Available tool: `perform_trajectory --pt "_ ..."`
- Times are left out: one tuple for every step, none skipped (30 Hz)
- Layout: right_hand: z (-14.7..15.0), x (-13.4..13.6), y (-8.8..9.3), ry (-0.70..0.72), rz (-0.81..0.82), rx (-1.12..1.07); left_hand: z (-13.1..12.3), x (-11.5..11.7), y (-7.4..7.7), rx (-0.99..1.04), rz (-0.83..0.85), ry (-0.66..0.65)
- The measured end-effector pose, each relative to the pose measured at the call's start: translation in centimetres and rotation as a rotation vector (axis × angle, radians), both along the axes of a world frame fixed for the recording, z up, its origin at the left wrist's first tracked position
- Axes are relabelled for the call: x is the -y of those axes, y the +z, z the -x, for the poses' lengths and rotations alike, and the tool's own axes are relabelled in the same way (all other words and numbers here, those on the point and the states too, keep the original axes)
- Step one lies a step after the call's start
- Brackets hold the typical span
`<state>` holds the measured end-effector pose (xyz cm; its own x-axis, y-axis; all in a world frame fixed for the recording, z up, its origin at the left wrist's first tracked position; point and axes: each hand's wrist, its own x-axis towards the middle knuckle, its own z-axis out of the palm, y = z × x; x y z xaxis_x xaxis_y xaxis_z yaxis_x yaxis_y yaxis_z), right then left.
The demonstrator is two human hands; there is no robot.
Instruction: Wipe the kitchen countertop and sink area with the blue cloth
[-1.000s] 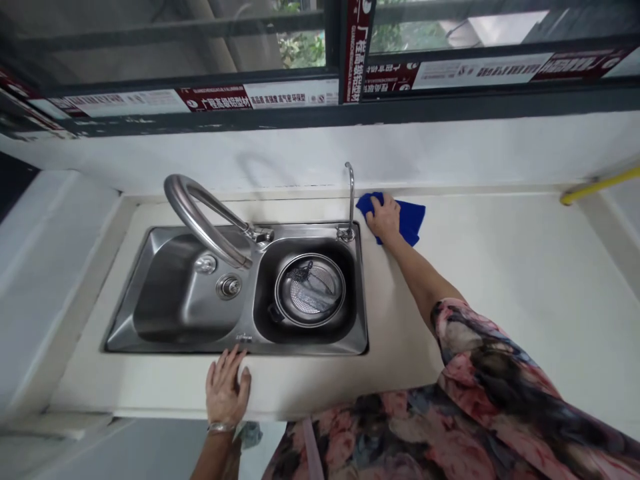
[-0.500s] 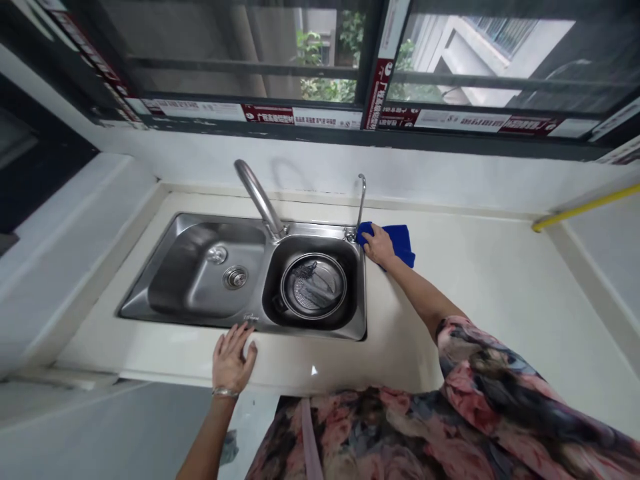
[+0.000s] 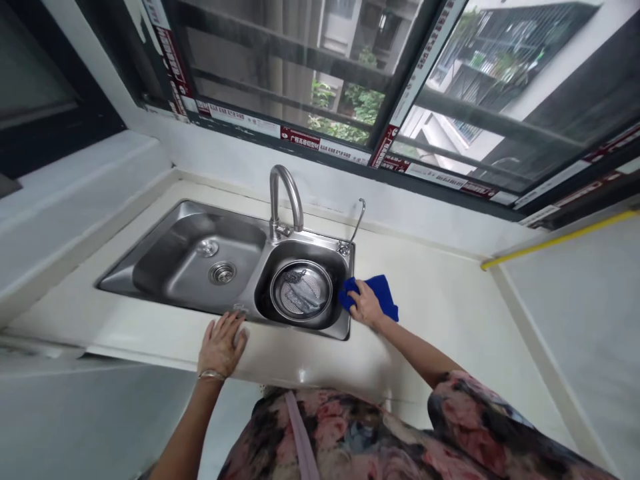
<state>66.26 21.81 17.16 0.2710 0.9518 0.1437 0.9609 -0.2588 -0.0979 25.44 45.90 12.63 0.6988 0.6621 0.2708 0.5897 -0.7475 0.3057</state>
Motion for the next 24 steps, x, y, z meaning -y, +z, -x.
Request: perform_trajectory --pt "0.4 0.9 -0.4 0.058 -0.04 -0.022 0.0 0.0 -0.1 0.002 -0.006 0.0" --pt "0.7 1.7 -0.8 0.105 -0.074 -0.042 0.0 0.1 -0.1 0.003 -0.011 0.0" --pt "0.9 2.3 -1.2 0.138 -0.098 -0.055 0.0 0.1 -0.1 0.003 -0.016 0.002" --pt "0.9 2.8 -1.5 0.155 -0.115 -0.066 0.0 0.1 -0.1 0.003 -0.019 0.005" --pt "0.7 3.0 -1.9 0.156 -0.126 -0.077 0.0 0.2 0.0 0.0 -0.022 0.008" --pt "0.3 2.9 -2.1 0.141 -0.136 -0.086 0.0 0.2 0.1 -0.004 -0.024 0.011" --pt "-0.3 2.6 -2.3 0.11 -0.145 -0.094 0.0 0.2 0.1 -0.01 -0.026 0.012" --pt "-1.0 2.1 -2.4 0.068 -0.154 -0.098 0.1 0.2 0.2 -0.018 -0.028 0.013" --pt "-2.0 1.4 -2.4 0.017 -0.164 -0.098 0.1 0.2 0.3 -0.028 -0.029 0.013" --pt "-3.1 0.5 -2.4 -0.036 -0.173 -0.095 0.1 0.2 0.4 -0.039 -0.031 0.011" --pt "-4.3 -0.4 -2.5 -0.087 -0.181 -0.091 0.2 0.2 0.5 -0.049 -0.034 0.008" --pt "-5.6 -1.5 -2.5 -0.134 -0.188 -0.084 0.2 0.1 0.6 -0.058 -0.037 0.005" --pt "-6.9 -2.5 -2.5 -0.182 -0.192 -0.075 0.3 0.1 0.6 -0.066 -0.039 0.004" --pt "-8.2 -3.6 -2.6 -0.234 -0.196 -0.062 0.3 0.0 0.7 -0.073 -0.039 0.004" --pt "-9.5 -4.7 -2.6 -0.293 -0.2 -0.046 0.4 -0.1 0.8 -0.079 -0.038 0.004" --pt "-10.7 -5.7 -2.6 -0.358 -0.202 -0.029 0.4 -0.1 0.8 -0.084 -0.036 0.004" --pt "-11.8 -6.8 -2.6 -0.425 -0.201 -0.013 0.4 -0.2 0.9 -0.088 -0.033 0.005" --pt "-12.8 -7.7 -2.5 -0.488 -0.197 0.0 0.4 -0.2 1.0 -0.091 -0.031 0.005" --pt "-13.7 -8.6 -2.5 -0.544 -0.186 0.011 0.5 -0.2 1.2 -0.092 -0.027 0.005" --pt "-14.5 -9.4 -2.4 -0.59 -0.167 0.022 0.4 -0.2 1.3 -0.093 -0.021 0.005" --pt "-15.2 -10.1 -2.4 -0.624 -0.138 0.035 0.4 -0.2 1.4 -0.093 -0.011 0.007" --pt "-15.8 -10.8 -2.3 -0.642 -0.102 0.048 0.4 -0.1 1.5 -0.092 0.002 0.01" --pt "-16.3 -11.2 -2.2 -0.64 -0.063 0.06 0.4 -0.1 1.6 -0.091 0.018 0.013" --pt "-16.8 -11.6 -2.2 -0.618 -0.026 0.068 0.3 -0.1 1.7 -0.089 0.032 0.018"
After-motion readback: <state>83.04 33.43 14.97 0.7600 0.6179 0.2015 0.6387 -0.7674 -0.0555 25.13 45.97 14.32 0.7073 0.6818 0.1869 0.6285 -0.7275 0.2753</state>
